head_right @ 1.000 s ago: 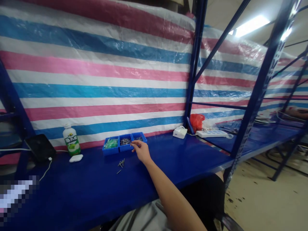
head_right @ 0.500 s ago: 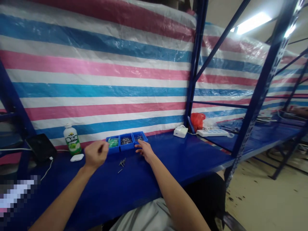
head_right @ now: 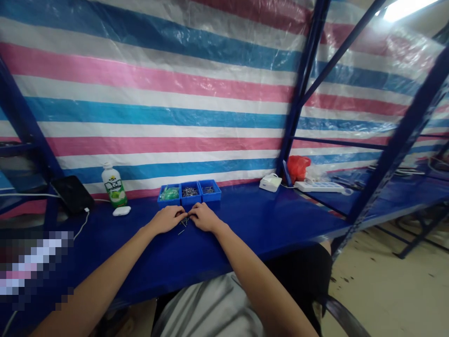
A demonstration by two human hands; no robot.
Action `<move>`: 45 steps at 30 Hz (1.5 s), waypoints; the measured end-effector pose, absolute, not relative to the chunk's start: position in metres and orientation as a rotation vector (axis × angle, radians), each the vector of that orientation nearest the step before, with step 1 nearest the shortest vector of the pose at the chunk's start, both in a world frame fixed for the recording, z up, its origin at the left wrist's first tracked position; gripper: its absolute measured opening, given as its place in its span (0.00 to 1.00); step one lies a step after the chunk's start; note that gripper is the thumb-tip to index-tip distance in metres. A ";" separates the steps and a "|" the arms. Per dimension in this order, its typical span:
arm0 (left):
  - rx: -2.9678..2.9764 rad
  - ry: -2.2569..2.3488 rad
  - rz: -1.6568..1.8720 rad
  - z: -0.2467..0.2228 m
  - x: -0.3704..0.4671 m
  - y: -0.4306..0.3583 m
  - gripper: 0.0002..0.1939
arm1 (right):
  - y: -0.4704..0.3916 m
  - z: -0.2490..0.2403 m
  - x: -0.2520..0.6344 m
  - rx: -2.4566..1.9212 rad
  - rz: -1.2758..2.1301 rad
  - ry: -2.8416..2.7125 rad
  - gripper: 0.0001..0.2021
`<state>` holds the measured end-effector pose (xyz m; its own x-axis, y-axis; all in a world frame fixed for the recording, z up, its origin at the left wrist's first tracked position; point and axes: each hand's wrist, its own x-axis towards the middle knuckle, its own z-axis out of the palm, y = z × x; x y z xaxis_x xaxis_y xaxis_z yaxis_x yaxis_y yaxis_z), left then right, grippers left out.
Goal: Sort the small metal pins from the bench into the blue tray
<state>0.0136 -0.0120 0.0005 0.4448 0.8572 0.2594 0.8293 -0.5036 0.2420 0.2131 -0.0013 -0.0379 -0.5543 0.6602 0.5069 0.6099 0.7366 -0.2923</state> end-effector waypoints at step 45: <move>2.604 1.408 0.479 0.000 0.009 -0.006 0.14 | -0.005 -0.023 0.227 -1.092 0.548 -1.782 0.08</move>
<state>0.0093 -0.0063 -0.0002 0.5107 0.8339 0.2094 0.7884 -0.5513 0.2730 0.2272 -0.0054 -0.0232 -0.1588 0.8597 0.4856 0.4382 0.5021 -0.7456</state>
